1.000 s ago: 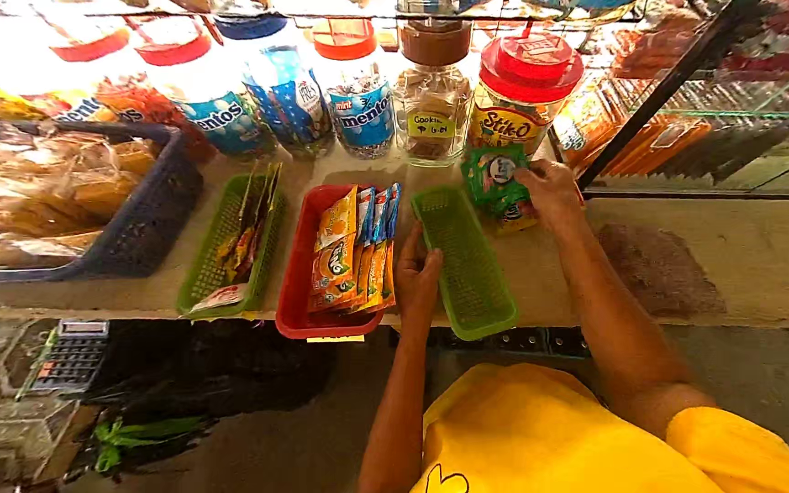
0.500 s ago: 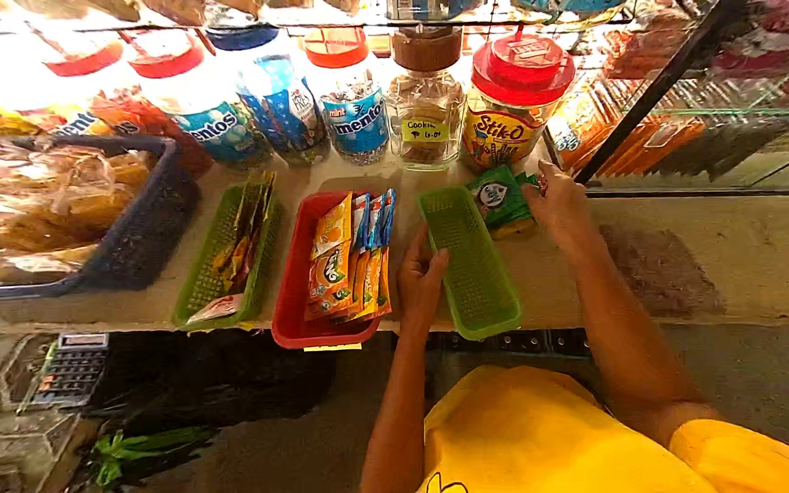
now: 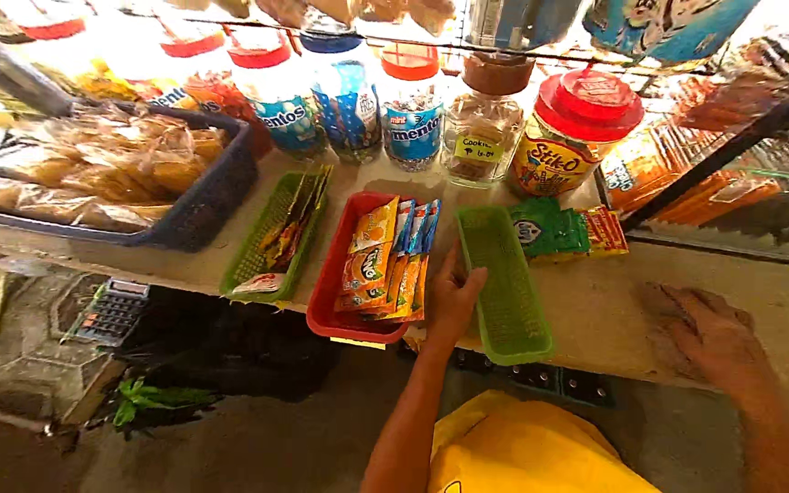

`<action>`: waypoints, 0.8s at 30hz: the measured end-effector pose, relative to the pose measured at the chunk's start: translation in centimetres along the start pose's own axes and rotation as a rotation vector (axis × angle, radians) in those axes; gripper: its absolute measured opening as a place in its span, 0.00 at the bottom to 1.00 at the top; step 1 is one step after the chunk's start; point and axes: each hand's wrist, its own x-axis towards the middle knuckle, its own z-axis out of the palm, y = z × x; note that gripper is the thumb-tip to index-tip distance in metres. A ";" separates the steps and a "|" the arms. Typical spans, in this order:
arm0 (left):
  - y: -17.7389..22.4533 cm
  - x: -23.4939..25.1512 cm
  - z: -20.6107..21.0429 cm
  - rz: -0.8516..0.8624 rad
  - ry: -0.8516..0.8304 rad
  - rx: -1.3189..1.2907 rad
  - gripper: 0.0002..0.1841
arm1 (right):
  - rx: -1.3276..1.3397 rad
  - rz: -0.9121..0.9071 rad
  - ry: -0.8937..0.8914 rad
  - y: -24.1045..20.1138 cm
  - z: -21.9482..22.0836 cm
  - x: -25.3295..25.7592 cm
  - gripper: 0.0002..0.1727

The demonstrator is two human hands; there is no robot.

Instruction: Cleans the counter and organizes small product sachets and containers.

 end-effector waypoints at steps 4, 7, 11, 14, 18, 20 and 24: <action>0.7 0.1 0.2 -0.044 0.008 0.011 0.32 | 0.199 -0.007 0.007 -7.0 -3.4 -0.3 0.33; 0.5 -0.4 0.1 -0.052 0.064 -0.018 0.30 | 0.419 -0.346 0.128 -13.9 -4.0 -0.4 0.25; 0.7 -1.0 0.0 -0.045 0.099 -0.118 0.23 | 0.405 -0.586 0.056 -21.6 0.3 2.7 0.24; 0.7 -0.9 -0.2 -0.031 0.058 -0.227 0.17 | 0.082 -0.506 -0.211 -24.5 3.6 5.2 0.23; 1.2 -0.9 -0.1 -0.042 0.040 -0.209 0.31 | -0.075 -0.450 -0.177 -26.1 4.6 8.2 0.21; 1.0 -0.8 0.2 -0.017 0.072 -0.205 0.31 | -0.205 -0.445 -0.219 -26.9 4.6 8.4 0.22; 0.4 -1.2 0.3 -0.008 0.067 -0.264 0.31 | -0.353 -0.529 -0.486 -26.1 3.7 7.1 0.21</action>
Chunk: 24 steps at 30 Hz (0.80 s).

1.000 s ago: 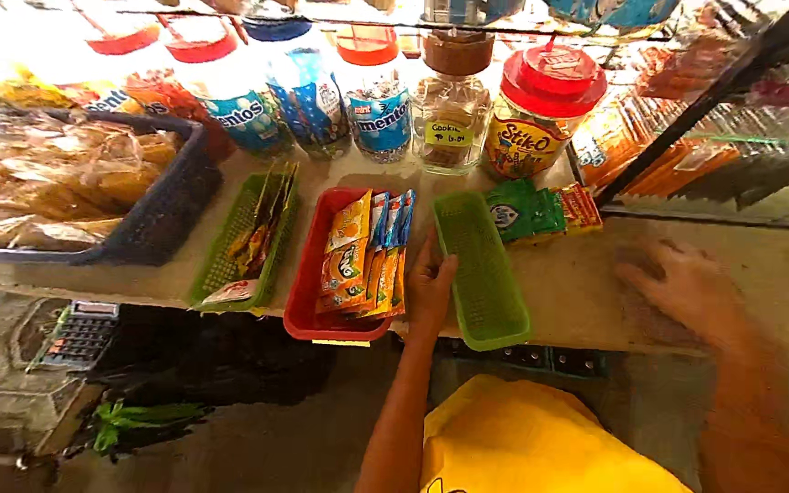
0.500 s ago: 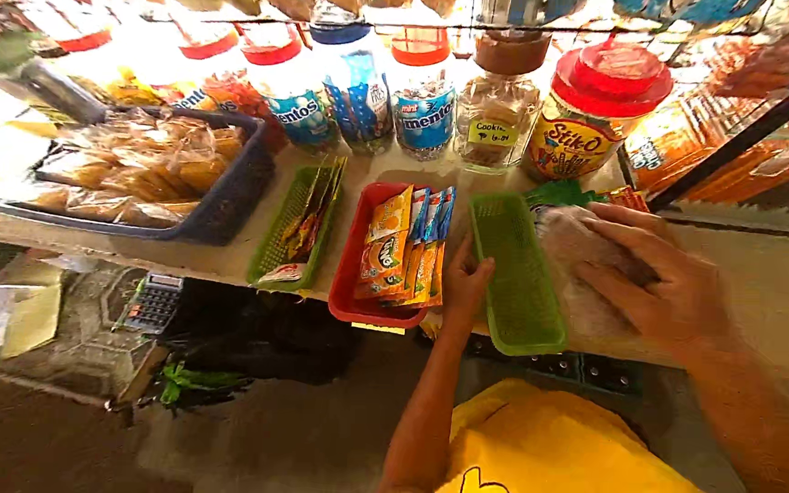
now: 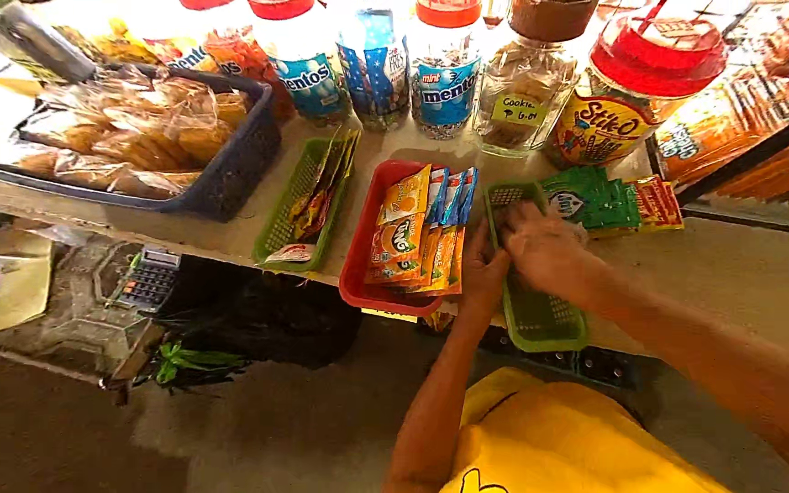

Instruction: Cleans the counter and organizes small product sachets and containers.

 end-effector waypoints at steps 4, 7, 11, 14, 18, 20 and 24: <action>-0.1 0.1 -0.2 -0.002 -0.004 -0.018 0.31 | -0.006 -0.114 -0.074 -1.2 0.3 -3.9 0.17; 0.1 0.4 -0.3 -0.005 -0.012 0.056 0.29 | 0.034 -0.078 -0.064 -0.9 0.4 -3.8 0.16; 0.2 0.8 -0.3 0.016 -0.024 0.127 0.28 | 0.129 0.066 -0.056 0.7 -0.5 0.0 0.21; 0.2 0.9 -0.1 0.011 -0.007 0.140 0.29 | 0.135 0.090 0.043 1.4 -0.3 1.9 0.15; -0.1 0.4 0.0 0.012 0.009 0.071 0.29 | 0.075 0.012 -0.124 0.8 -1.0 -0.1 0.16; -0.1 0.4 -0.1 -0.002 -0.022 0.049 0.28 | 0.102 -0.039 -0.251 0.9 -2.5 -1.5 0.15; 0.5 0.2 -0.1 -0.032 -0.034 0.039 0.27 | 0.233 -0.065 0.021 1.6 -3.7 -3.1 0.11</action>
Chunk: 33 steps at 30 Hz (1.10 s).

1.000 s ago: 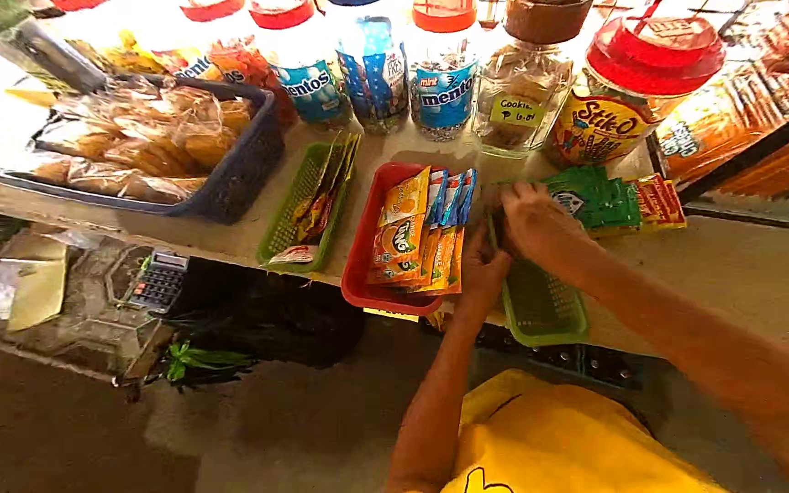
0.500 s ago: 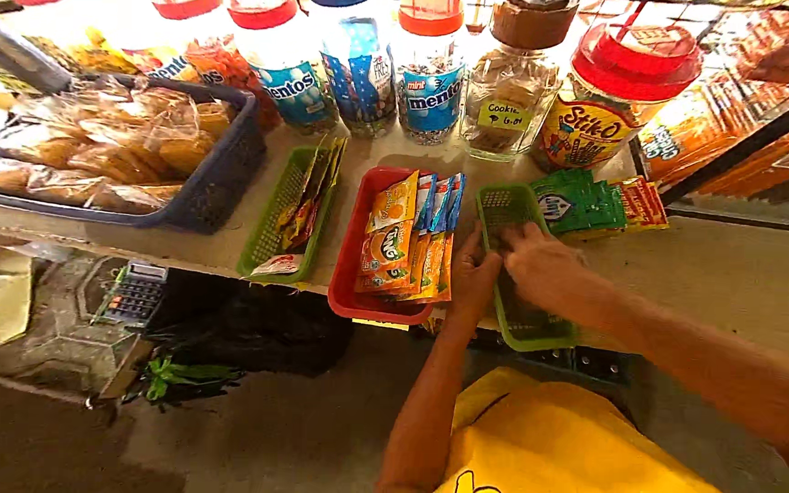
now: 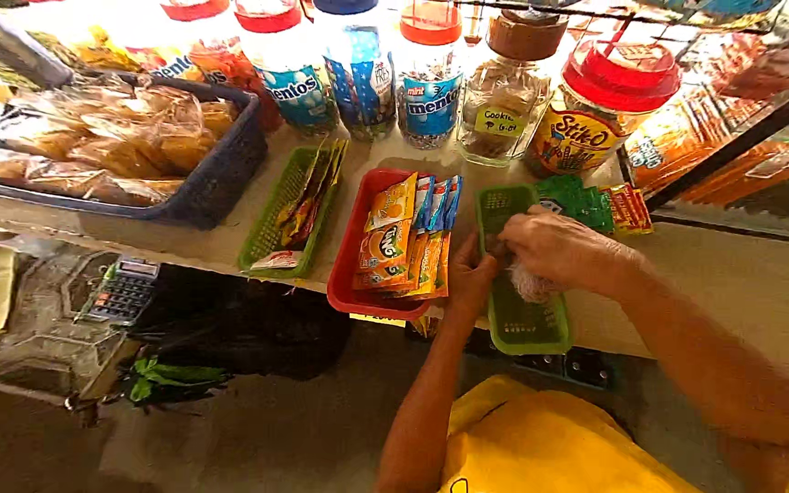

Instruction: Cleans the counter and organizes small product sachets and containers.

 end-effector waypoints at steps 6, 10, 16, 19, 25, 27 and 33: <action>0.1 -0.1 0.0 -0.016 0.038 -0.025 0.26 | 0.061 0.009 0.154 -0.8 3.1 0.1 0.19; 0.1 0.0 0.0 -0.022 0.024 -0.026 0.28 | -0.105 0.101 -0.163 -1.7 3.4 -1.3 0.46; -0.1 0.1 -0.1 -0.013 0.032 0.025 0.27 | -0.053 0.078 -0.035 0.2 1.9 -0.2 0.28; 0.0 0.0 0.0 -0.012 0.031 0.013 0.26 | -0.016 -0.035 0.257 1.1 0.2 -1.8 0.25; 0.1 0.1 -0.1 0.016 0.047 0.019 0.13 | -0.087 -0.115 0.504 0.6 3.4 0.6 0.29; 0.1 0.1 -0.5 0.024 0.009 0.034 0.18 | -0.117 -0.092 0.417 0.9 4.4 2.6 0.32; -0.3 0.1 -0.6 0.026 -0.012 -0.017 0.27 | -0.260 -0.068 0.464 1.0 3.7 5.6 0.25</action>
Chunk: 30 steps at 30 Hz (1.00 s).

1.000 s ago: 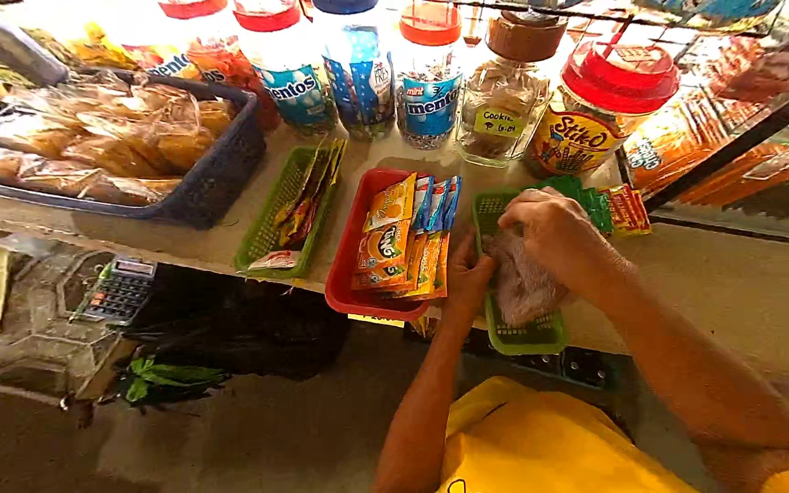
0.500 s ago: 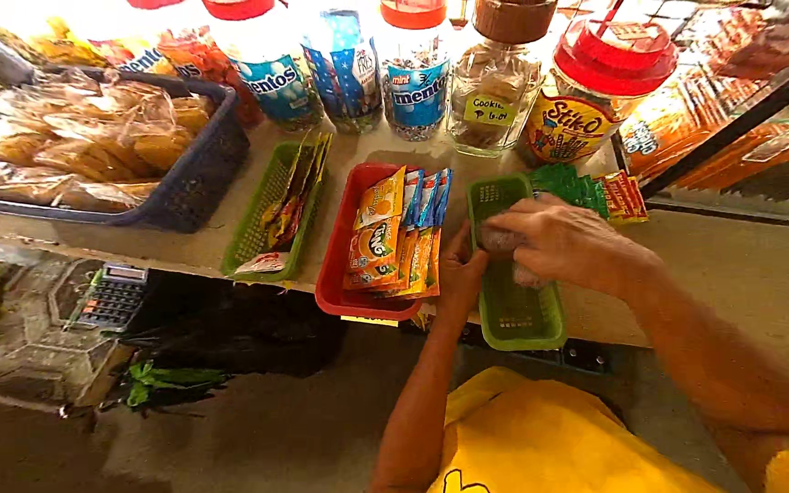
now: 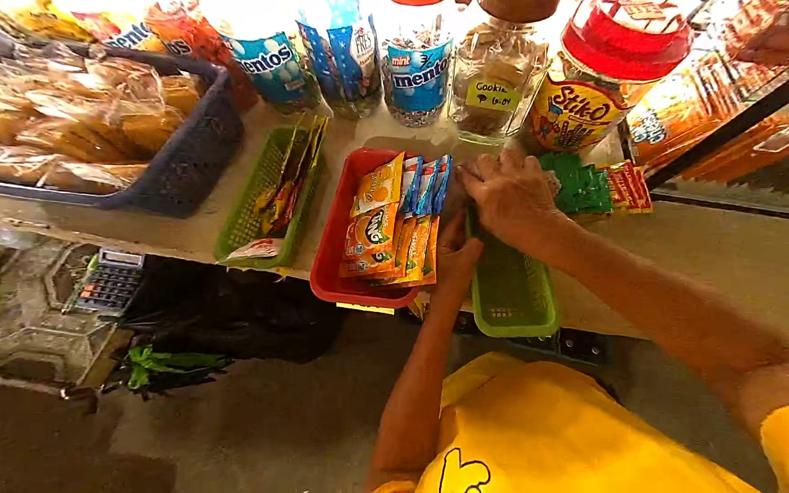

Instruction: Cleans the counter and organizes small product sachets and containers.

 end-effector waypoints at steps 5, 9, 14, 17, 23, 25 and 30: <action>-1.2 0.3 0.1 0.084 0.021 -0.024 0.09 | 0.251 -0.007 -0.399 -0.1 -4.3 -2.9 0.18; -1.2 0.2 -0.2 0.083 -0.020 0.026 0.23 | 0.241 -0.048 -0.214 2.9 -6.5 -3.9 0.24; -0.9 0.2 0.0 0.043 0.000 0.081 0.28 | 0.052 -0.028 -0.093 1.7 -3.3 -7.5 0.23; -0.9 -0.1 0.1 0.023 0.010 0.070 0.29 | 0.091 -0.126 -0.137 -0.4 -4.1 -11.5 0.17; -1.0 0.0 -0.4 0.013 -0.011 0.109 0.29 | 0.046 -0.250 -0.115 0.2 -7.6 -11.1 0.14; -1.2 0.1 -0.5 0.037 -0.027 0.139 0.28 | -0.040 -0.241 -0.036 1.0 -6.2 -7.7 0.15; -1.6 0.3 -0.3 0.075 -0.026 0.132 0.29 | -0.087 -0.214 -0.393 1.2 -1.8 -1.7 0.09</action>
